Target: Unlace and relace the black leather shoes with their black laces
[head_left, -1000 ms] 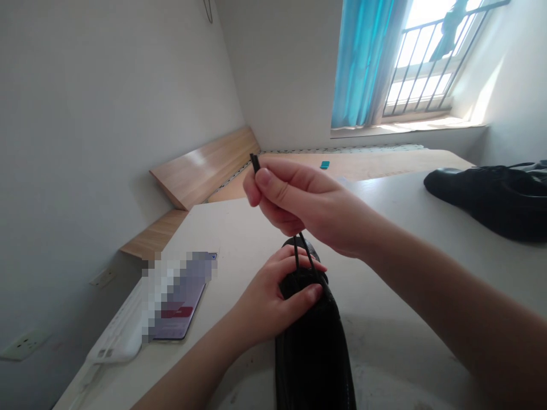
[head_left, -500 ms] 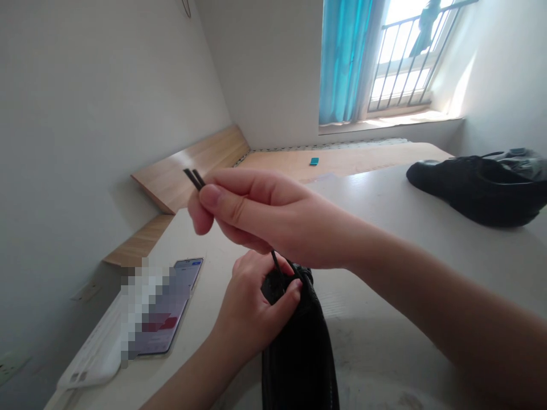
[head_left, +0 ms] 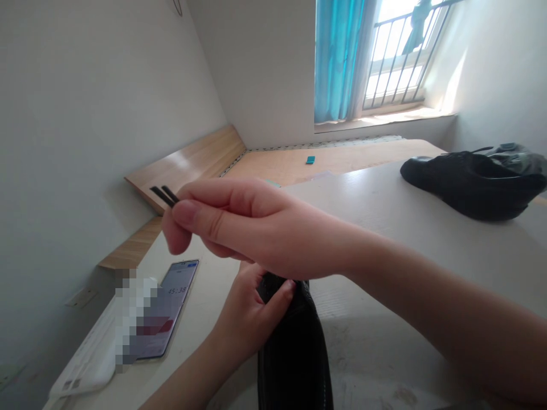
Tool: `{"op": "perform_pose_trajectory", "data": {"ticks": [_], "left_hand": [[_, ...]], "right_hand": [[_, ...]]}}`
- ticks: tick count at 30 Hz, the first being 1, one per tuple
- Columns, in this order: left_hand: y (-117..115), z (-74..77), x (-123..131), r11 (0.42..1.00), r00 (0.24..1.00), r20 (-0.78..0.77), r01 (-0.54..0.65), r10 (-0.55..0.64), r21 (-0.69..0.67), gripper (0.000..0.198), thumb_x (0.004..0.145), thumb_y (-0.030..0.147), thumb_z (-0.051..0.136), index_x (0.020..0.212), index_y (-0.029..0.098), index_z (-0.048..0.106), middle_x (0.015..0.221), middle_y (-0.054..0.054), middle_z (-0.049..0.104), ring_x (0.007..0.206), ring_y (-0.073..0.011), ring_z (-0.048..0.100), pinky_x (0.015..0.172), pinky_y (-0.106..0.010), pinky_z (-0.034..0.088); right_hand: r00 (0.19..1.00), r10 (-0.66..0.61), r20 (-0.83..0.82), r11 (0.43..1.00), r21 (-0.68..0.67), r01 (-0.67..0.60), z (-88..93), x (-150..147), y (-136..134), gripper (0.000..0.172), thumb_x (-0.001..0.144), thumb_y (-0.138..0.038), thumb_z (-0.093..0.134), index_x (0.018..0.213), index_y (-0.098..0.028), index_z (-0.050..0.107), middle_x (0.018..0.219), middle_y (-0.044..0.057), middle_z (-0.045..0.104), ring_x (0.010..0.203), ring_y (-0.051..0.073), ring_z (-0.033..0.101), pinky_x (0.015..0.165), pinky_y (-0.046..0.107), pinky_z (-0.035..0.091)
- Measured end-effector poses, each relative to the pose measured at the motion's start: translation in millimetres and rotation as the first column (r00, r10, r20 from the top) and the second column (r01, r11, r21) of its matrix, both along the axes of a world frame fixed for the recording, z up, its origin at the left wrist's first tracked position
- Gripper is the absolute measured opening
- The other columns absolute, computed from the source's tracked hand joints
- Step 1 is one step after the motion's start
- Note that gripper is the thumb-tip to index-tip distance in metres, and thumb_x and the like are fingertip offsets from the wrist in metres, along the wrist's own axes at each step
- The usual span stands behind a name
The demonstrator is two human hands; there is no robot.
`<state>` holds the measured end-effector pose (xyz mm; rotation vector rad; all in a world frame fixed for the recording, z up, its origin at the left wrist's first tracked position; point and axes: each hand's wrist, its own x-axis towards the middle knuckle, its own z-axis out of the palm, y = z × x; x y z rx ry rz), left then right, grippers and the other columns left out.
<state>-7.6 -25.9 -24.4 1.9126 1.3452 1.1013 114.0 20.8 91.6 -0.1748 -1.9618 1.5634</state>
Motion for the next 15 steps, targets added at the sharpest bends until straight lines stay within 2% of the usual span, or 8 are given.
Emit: {"op": "perform_pose_trajectory", "data": {"ticks": [5,9,13,15], "left_hand": [[-1.8,-4.1,-2.0,0.999,0.999,-0.021,-0.043,0.042,-0.033,0.022,0.083,0.036,0.06,0.091,0.017,0.068,0.093,-0.011,0.07,0.091,-0.0275,0.063,0.08,-0.041,0.051],[-1.9,-4.3,-4.4,0.997,0.987,-0.135,-0.082,0.082,0.001,0.028,0.081,0.037,0.059,0.094,0.015,0.068,0.099,-0.014,0.07,0.099,-0.0336,0.061,0.085,-0.048,0.047],[-2.3,0.9,-3.6,0.999,0.989,-0.139,-0.041,0.043,0.022,0.029,0.083,0.036,0.059,0.101,0.015,0.067,0.106,-0.014,0.071,0.106,-0.0342,0.061,0.091,-0.049,0.046],[-2.4,4.3,-2.8,1.0,0.996,-0.092,0.02,-0.02,0.001,0.031,0.084,0.035,0.06,0.108,0.017,0.065,0.111,-0.011,0.071,0.107,-0.0316,0.062,0.091,-0.045,0.048]], "right_hand": [[1.0,-0.028,0.009,1.0,0.01,0.028,3.8,-0.7,-5.6,0.029,0.097,-0.01,0.051,0.068,-0.017,0.051,0.068,-0.007,0.049,0.058,0.004,0.038,0.057,0.017,0.037],[0.997,-0.075,0.032,0.997,0.012,0.075,6.3,-1.0,-8.4,0.035,0.099,-0.007,0.043,0.067,-0.016,0.051,0.062,-0.008,0.044,0.055,0.004,0.035,0.056,0.017,0.036],[1.0,0.006,0.0,1.0,-0.016,-0.006,5.7,0.7,-5.9,0.031,0.096,-0.009,0.053,0.066,-0.017,0.05,0.068,-0.007,0.049,0.058,0.004,0.038,0.058,0.015,0.038],[0.999,0.016,-0.043,0.998,-0.061,-0.019,7.5,1.9,-6.9,0.033,0.098,-0.009,0.047,0.066,-0.016,0.05,0.073,-0.006,0.052,0.056,0.003,0.038,0.056,0.014,0.038]]}}
